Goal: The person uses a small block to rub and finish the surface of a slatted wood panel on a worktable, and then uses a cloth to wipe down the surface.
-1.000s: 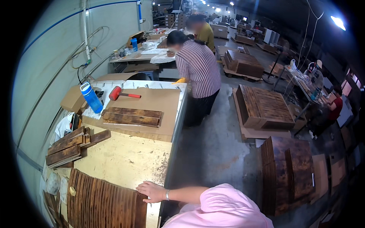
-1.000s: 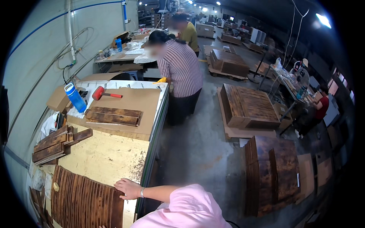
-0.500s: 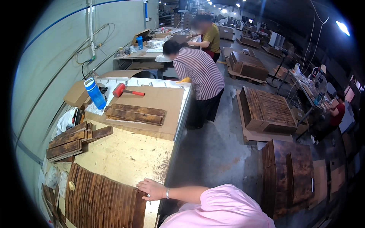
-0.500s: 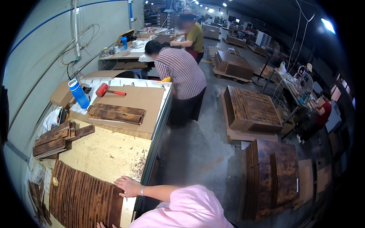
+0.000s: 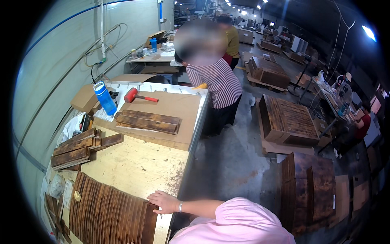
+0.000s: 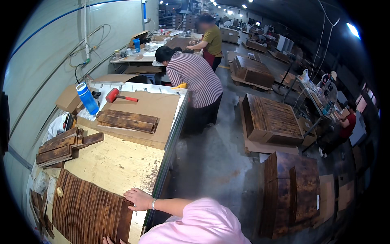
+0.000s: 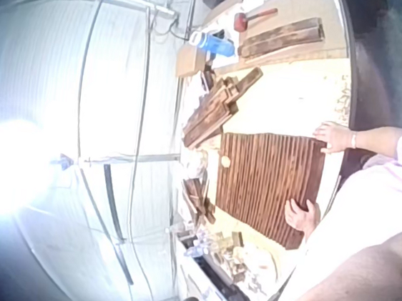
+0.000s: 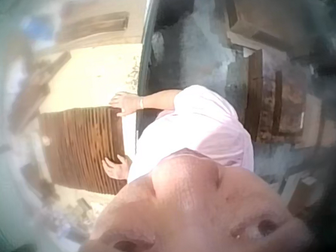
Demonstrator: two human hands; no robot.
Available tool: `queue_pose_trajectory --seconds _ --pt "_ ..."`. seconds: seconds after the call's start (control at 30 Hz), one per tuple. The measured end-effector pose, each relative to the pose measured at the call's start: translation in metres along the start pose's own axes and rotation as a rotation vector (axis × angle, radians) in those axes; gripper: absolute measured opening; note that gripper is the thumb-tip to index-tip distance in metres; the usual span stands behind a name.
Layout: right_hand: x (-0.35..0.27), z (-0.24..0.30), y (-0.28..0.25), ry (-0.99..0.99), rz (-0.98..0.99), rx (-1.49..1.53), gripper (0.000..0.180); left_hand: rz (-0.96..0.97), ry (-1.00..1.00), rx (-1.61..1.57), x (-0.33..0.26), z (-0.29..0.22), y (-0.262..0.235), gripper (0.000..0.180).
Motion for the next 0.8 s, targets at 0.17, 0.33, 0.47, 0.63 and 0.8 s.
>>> queue_pose_trajectory --seconds 0.17,0.33,0.47,0.63,0.8 --pt "0.001 -0.0005 0.0022 -0.006 -0.008 -0.003 0.057 -0.04 -0.001 -0.018 -0.0003 -0.0003 0.0013 0.059" --pt "-0.0005 -0.0016 0.0039 -0.009 -0.022 -0.007 0.056 -0.042 -0.008 -0.022 0.0018 -0.0037 -0.0034 0.058" --pt "-0.0019 -0.001 0.0009 -0.012 -0.016 -0.015 0.055 -0.039 0.001 -0.023 0.0027 -0.0041 -0.0029 0.057" --pt "0.0023 0.0041 -0.0022 -0.039 -0.026 -0.017 0.055 -0.051 -0.014 -0.029 0.001 -0.0017 -0.0055 0.057" --pt "-0.001 -0.0006 0.0004 -0.032 -0.034 -0.022 0.054 -0.032 0.005 -0.028 0.0024 -0.0024 -0.004 0.057"
Point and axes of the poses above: each hand's wrist, its own x-axis towards the middle knuckle, its own y-axis out of the palm, z = x × y, the point moved 3 cm from there along x, towards the middle knuckle, and after that the axes turned 6 degrees about z, right-handed, at the moved point
